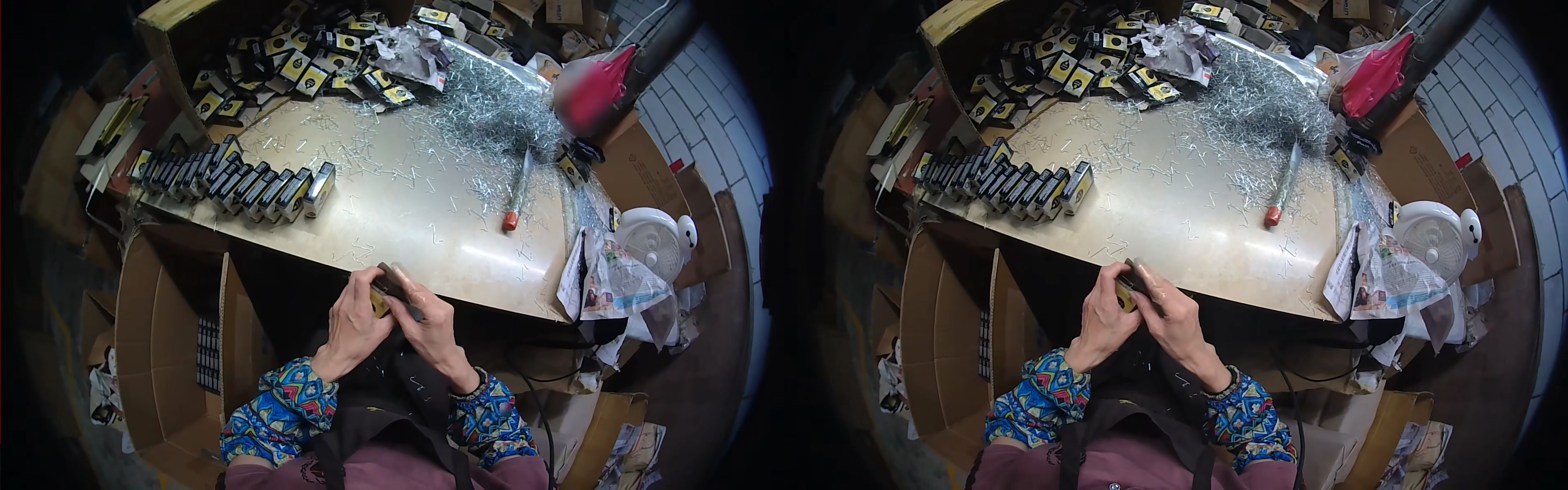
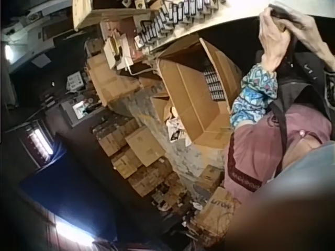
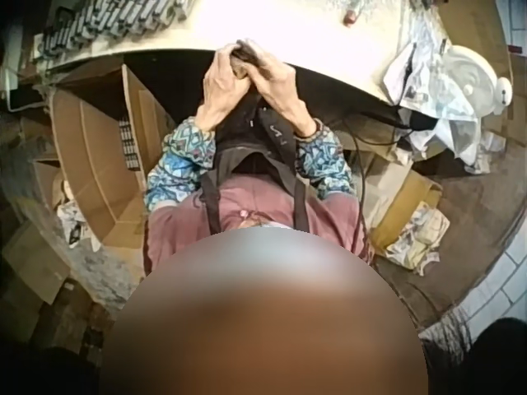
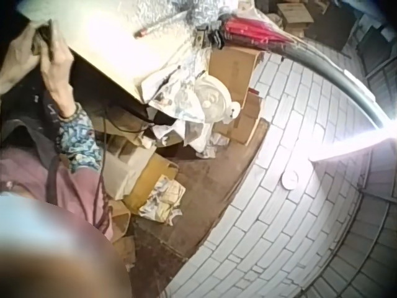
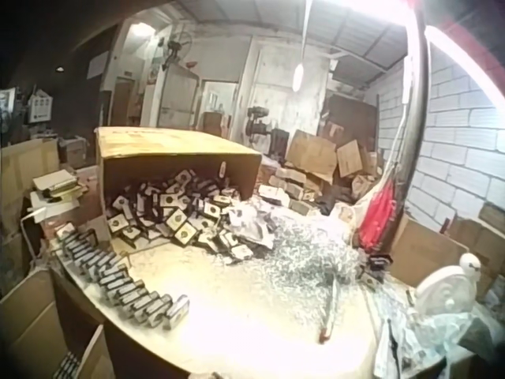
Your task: Packaging small items from a workbench into boxes and organizing them.
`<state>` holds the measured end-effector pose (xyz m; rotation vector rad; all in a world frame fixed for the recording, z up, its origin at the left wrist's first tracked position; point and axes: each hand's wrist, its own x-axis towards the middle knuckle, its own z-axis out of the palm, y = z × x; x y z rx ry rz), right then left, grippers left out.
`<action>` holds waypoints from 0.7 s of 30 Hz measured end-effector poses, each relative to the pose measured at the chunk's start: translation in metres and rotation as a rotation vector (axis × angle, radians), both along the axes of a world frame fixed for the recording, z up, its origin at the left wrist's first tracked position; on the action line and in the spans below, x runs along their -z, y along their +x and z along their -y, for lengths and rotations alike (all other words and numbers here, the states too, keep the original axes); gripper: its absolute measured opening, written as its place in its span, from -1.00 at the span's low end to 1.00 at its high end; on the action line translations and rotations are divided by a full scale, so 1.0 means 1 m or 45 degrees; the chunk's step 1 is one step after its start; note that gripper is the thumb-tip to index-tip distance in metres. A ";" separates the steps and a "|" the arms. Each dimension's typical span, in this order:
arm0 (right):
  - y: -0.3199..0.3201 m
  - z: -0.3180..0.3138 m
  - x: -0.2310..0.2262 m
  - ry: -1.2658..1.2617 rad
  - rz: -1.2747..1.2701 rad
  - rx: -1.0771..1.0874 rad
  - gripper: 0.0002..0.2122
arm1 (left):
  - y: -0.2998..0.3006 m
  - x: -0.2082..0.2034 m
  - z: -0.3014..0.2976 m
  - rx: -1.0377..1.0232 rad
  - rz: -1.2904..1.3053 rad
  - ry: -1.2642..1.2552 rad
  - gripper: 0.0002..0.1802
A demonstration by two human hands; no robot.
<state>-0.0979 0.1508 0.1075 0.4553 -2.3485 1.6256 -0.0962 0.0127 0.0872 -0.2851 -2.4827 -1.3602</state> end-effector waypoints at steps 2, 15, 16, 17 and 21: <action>0.004 -0.007 0.000 -0.025 0.257 -0.015 -0.71 | 0.003 -0.010 -0.001 -0.050 0.105 0.002 -0.32; 0.004 0.003 -0.005 -0.467 0.514 0.167 -0.83 | 0.003 0.000 -0.005 -0.069 -0.002 -0.098 -0.33; 0.005 0.005 -0.005 -0.467 0.517 0.164 -0.83 | 0.003 0.001 -0.004 -0.067 -0.030 -0.099 -0.36; 0.006 0.008 -0.003 -0.376 0.437 0.183 -0.83 | 0.002 0.002 -0.003 -0.066 -0.028 -0.098 -0.36; 0.009 0.013 -0.001 0.086 -0.159 0.138 -0.82 | -0.001 0.009 0.002 -0.041 0.054 -0.034 -0.43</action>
